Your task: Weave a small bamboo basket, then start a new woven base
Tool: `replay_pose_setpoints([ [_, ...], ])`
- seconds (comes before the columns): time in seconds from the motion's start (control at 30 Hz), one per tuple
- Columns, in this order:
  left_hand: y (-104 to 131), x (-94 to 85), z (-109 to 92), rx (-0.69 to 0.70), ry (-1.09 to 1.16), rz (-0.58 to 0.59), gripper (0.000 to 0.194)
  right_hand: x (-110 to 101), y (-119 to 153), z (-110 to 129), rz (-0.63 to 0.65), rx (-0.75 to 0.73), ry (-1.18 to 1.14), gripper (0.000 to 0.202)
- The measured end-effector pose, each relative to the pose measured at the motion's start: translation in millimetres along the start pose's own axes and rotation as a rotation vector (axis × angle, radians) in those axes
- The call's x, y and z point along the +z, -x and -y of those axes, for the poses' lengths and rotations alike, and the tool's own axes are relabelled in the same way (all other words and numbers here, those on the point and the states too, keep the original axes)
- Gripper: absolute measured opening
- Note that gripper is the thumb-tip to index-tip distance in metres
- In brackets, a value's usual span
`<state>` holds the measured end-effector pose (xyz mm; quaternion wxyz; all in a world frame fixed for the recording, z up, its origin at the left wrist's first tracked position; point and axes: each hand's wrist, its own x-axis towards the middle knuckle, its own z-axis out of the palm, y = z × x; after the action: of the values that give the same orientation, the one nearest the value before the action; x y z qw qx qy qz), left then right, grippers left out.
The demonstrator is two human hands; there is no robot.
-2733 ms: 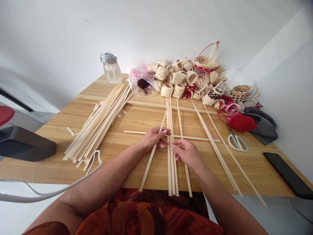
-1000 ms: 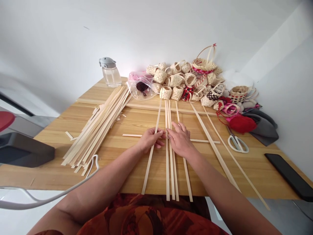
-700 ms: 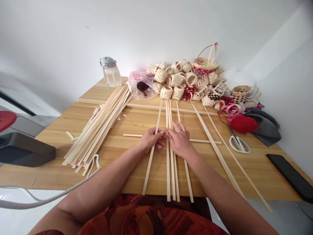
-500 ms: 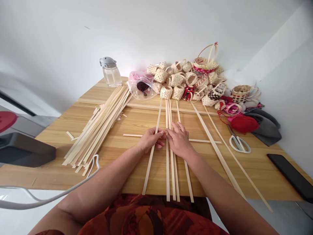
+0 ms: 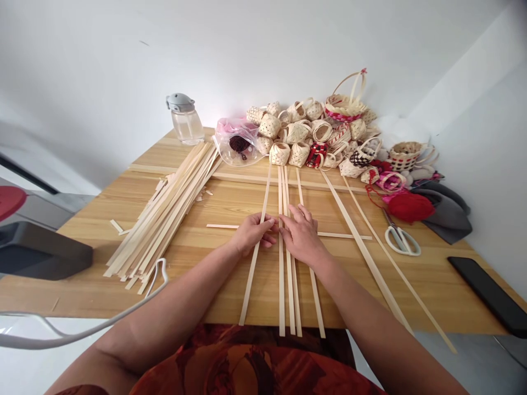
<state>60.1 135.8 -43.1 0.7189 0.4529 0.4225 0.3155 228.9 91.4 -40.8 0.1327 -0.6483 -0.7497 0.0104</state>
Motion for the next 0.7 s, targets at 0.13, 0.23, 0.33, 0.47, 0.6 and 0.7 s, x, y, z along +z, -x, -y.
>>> replay_pose_setpoints([
  [0.13, 1.0, 0.7, -1.9, 0.001, 0.0, 0.006, 0.016, -2.5, 0.1, 2.9, 0.024, -0.004, -0.004, 0.041],
  [0.23, 1.8, 1.0, -3.2, -0.001, 0.0, -0.008, 0.015, -6.3, 2.1, 1.8, 0.038, -0.003, 0.003, 0.045],
  [0.33, 2.1, 1.6, -3.7, -0.006, -0.004, -0.033, 0.014, -8.4, 4.6, -0.8, 0.063, -0.002, 0.017, 0.052],
  [0.47, 2.7, 3.1, -3.8, -0.01, -0.012, -0.036, 0.012, -8.2, 5.5, -1.1, 0.086, 0.007, 0.017, 0.053],
  [0.6, 3.7, 4.2, -4.2, -0.014, -0.014, -0.038, 0.011, -7.4, 4.2, 0.8, 0.09, 0.0, 0.005, 0.053],
  [0.7, 3.7, 4.4, -4.3, -0.017, -0.013, -0.043, 0.011, -6.6, 3.0, 0.9, 0.07, 0.0, 0.004, 0.053],
])
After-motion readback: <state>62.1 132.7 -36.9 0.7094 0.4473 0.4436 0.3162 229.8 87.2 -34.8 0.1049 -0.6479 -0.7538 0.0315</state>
